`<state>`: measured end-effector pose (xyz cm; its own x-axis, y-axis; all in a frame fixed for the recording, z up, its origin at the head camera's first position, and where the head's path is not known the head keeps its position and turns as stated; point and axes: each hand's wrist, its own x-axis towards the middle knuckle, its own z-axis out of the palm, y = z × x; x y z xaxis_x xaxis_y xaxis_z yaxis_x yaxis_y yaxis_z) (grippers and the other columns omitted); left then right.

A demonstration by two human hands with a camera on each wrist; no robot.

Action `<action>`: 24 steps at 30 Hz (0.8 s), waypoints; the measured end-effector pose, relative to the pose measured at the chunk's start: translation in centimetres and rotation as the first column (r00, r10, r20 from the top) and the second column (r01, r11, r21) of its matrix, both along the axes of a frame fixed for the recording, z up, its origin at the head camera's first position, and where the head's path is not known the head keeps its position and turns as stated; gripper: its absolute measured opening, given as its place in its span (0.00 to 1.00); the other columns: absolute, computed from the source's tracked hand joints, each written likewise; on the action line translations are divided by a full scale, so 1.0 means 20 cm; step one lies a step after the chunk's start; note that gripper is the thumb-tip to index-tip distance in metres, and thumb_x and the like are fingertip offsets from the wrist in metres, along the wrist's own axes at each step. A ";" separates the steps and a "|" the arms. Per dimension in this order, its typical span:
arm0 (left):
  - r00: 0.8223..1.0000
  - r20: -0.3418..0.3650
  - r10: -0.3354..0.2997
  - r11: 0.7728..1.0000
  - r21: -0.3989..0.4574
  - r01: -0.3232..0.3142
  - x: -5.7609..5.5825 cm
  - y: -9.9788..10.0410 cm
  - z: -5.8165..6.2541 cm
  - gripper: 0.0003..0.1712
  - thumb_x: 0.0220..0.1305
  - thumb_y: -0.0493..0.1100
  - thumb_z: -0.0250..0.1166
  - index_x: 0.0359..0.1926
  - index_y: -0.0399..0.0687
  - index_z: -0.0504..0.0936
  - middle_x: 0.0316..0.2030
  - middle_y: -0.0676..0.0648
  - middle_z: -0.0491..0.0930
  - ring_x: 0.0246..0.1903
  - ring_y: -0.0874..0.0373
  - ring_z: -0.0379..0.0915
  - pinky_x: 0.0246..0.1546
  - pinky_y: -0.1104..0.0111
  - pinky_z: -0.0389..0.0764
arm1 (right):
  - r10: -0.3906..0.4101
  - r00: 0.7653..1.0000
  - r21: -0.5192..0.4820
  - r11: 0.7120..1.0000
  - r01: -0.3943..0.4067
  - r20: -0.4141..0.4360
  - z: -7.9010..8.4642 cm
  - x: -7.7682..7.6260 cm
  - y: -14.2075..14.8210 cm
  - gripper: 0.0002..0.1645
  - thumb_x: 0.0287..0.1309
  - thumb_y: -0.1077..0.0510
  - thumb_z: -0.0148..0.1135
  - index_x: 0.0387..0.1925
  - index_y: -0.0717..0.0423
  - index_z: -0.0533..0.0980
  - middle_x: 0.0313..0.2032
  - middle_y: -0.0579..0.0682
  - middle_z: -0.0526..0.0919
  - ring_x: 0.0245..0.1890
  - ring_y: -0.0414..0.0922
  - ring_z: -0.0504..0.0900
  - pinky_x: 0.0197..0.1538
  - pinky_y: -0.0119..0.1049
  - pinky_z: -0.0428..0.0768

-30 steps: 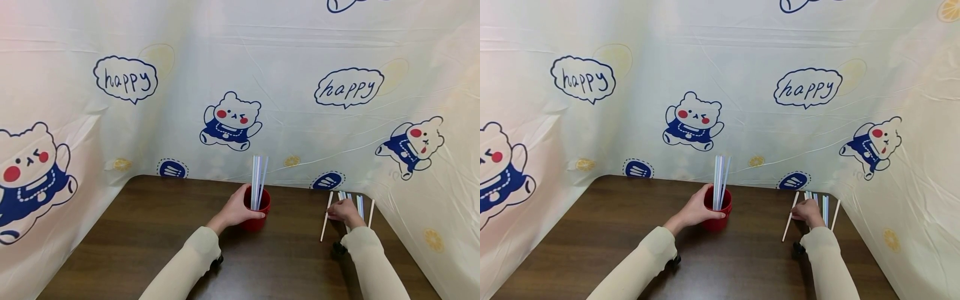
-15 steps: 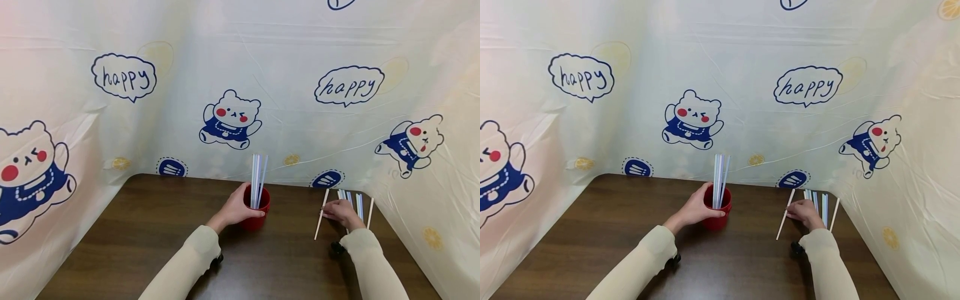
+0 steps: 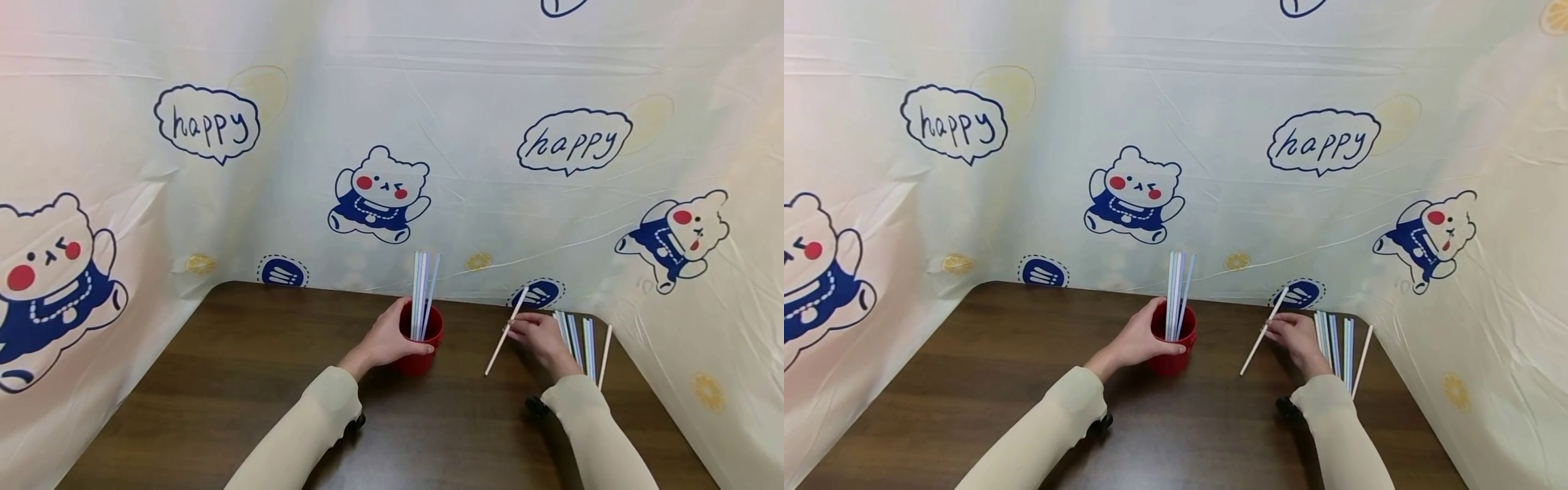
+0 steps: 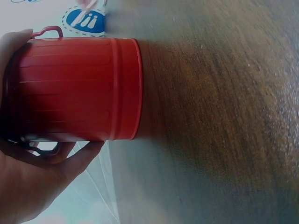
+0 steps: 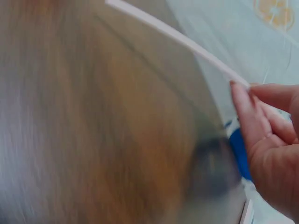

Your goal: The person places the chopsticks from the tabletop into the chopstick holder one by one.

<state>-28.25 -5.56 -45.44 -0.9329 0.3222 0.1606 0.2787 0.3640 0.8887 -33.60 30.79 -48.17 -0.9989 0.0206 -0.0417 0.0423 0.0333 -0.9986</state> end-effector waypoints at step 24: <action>1.000 -0.014 0.012 1.000 -0.016 -0.012 -0.01 0.00 -0.01 0.51 0.47 0.50 0.83 0.70 0.54 0.65 0.62 0.50 0.74 0.60 0.51 0.72 0.58 0.49 0.80 | -0.130 0.919 -0.204 0.977 0.056 -0.373 0.56 0.04 -0.49 0.11 0.63 0.74 0.64 0.47 0.72 0.75 0.33 0.49 0.83 0.32 0.41 0.87 0.43 0.37 0.87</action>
<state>-28.51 -5.53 -45.71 -0.9343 0.3139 0.1688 0.2870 0.3816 0.8787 -32.84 21.01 -36.96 -0.9329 0.1434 0.3305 -0.3496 -0.1391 -0.9265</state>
